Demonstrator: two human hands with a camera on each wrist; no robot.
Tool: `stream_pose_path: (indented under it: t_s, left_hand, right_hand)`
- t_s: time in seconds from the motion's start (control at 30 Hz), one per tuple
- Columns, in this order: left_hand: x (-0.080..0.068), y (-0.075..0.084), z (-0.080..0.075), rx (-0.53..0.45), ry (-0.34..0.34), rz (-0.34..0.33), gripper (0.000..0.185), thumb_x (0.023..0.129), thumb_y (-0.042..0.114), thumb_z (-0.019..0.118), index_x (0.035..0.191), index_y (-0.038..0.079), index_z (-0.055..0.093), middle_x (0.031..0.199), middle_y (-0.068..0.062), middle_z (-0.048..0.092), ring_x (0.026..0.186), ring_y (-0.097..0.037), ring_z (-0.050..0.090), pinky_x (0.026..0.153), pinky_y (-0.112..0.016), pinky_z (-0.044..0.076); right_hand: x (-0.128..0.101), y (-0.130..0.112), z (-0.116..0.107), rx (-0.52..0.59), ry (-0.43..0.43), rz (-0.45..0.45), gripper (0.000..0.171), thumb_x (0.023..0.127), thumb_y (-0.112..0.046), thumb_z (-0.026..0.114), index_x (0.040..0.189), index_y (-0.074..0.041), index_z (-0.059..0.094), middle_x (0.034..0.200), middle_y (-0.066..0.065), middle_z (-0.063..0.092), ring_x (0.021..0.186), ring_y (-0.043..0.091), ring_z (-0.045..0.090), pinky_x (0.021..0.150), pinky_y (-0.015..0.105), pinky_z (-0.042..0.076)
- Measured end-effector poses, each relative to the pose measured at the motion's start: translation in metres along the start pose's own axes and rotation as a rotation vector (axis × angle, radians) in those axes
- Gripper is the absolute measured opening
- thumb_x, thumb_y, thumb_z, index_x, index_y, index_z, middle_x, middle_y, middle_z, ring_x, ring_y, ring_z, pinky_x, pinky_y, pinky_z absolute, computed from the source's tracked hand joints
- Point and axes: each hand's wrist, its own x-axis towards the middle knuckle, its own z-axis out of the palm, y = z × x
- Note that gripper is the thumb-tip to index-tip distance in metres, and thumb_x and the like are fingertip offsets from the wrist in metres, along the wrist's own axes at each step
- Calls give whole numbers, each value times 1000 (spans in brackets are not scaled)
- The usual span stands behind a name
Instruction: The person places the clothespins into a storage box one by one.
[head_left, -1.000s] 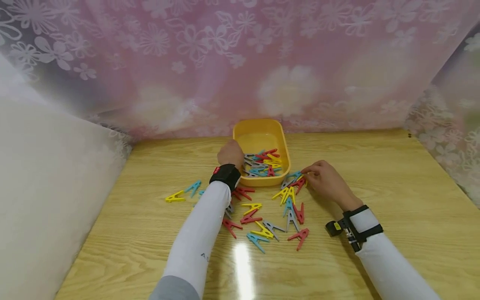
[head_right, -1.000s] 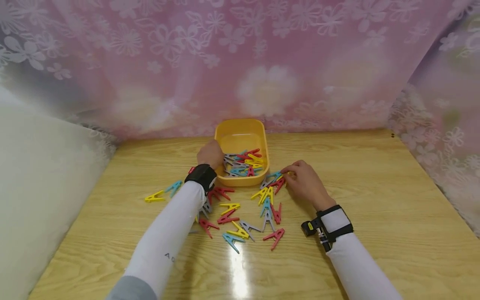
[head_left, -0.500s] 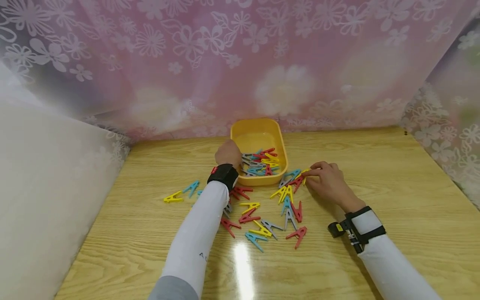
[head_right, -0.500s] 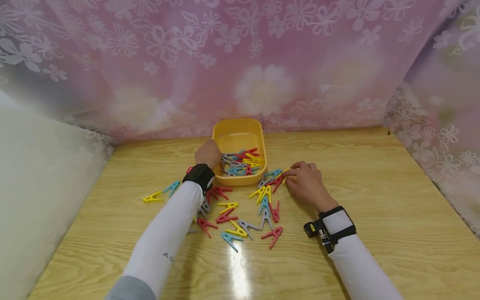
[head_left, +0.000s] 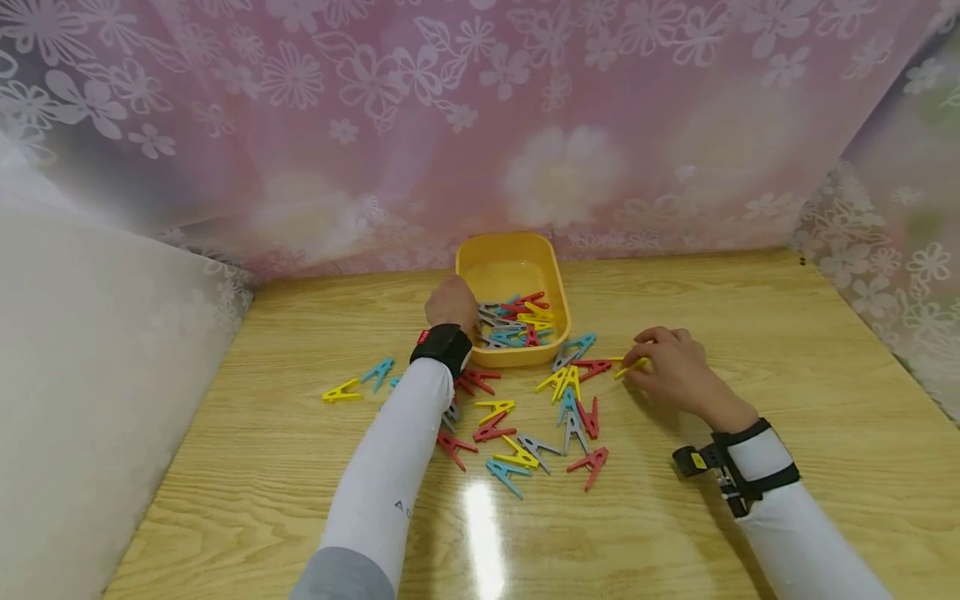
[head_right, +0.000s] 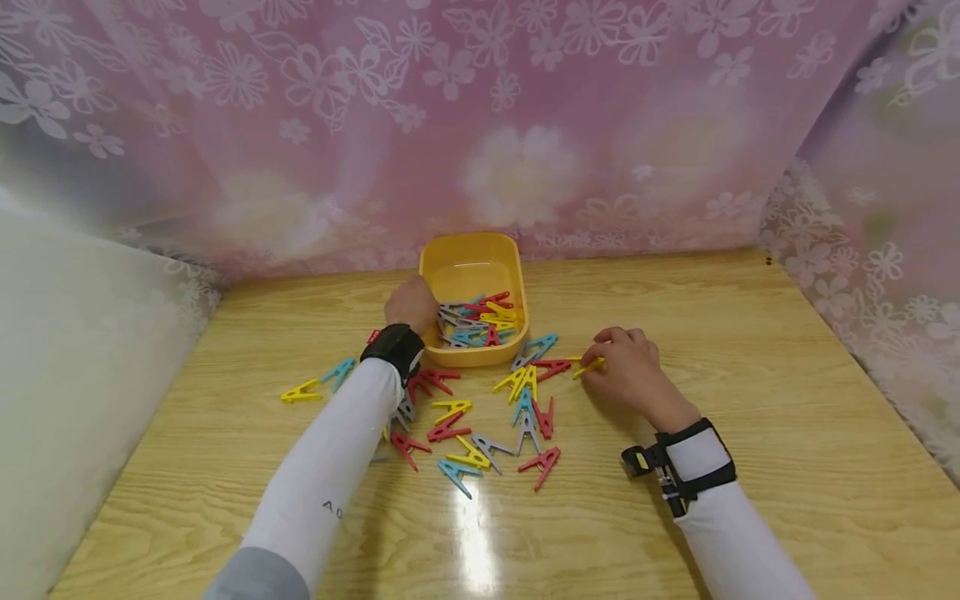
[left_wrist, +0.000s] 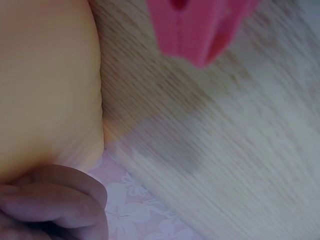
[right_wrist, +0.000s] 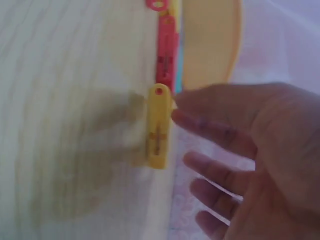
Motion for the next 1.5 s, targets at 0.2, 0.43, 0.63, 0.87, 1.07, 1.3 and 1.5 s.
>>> stream_pose_path:
  t_s: [0.2, 0.43, 0.63, 0.87, 1.07, 1.3, 1.5]
  left_hand:
    - [3, -4, -1, 6, 3, -16, 26, 99, 24, 51, 113, 3, 58, 91, -12, 66, 77, -25, 65, 67, -38, 54]
    - [4, -2, 1, 0, 0, -10, 27, 98, 24, 55, 113, 3, 57, 93, -10, 66, 80, -24, 65, 70, -38, 54]
    - [3, 1, 0, -14, -14, 0, 26, 98, 25, 54, 114, 4, 58, 92, -9, 66, 78, -23, 65, 68, -37, 54]
    - [5, 0, 0, 15, -6, -4, 27, 99, 25, 52, 117, 5, 57, 92, -8, 66, 78, -23, 65, 67, -36, 54]
    - [7, -3, 2, 20, 3, 1, 27, 99, 24, 51, 116, 5, 58, 94, -9, 67, 80, -23, 65, 68, -36, 54]
    - [8, -3, 1, 14, 1, -17, 25, 98, 25, 53, 112, 5, 60, 91, -8, 67, 77, -22, 65, 66, -35, 54]
    - [7, -1, 2, 29, 6, -17, 29, 99, 27, 52, 116, 5, 58, 94, -8, 67, 80, -21, 65, 68, -35, 54]
  right_hand:
    - [4, -1, 0, 28, -54, -49, 35, 81, -17, 75, 113, -4, 66, 123, 23, 50, 110, 50, 39, 85, 67, 28]
    - [20, 1, 6, 2, -107, -123, 35, 80, -14, 76, 113, -3, 67, 116, 21, 56, 105, 44, 45, 84, 60, 35]
    - [24, 1, 2, -60, -146, -152, 27, 84, -17, 72, 107, -5, 70, 104, 15, 63, 95, 38, 53, 76, 55, 40]
    - [26, 2, -7, -65, -75, -120, 31, 85, -20, 73, 111, -4, 69, 107, 16, 64, 99, 41, 52, 82, 62, 32]
    - [42, -14, -13, -24, 97, -151, 32, 87, -21, 71, 114, -4, 67, 110, 17, 63, 100, 40, 51, 85, 60, 31]
    - [73, -50, -13, 64, 255, -217, 36, 87, -21, 71, 119, -4, 64, 112, 18, 60, 104, 41, 48, 88, 62, 28]
    - [95, -70, -3, 107, 228, -280, 37, 88, -19, 70, 122, -5, 62, 118, 19, 58, 113, 42, 43, 93, 61, 21]
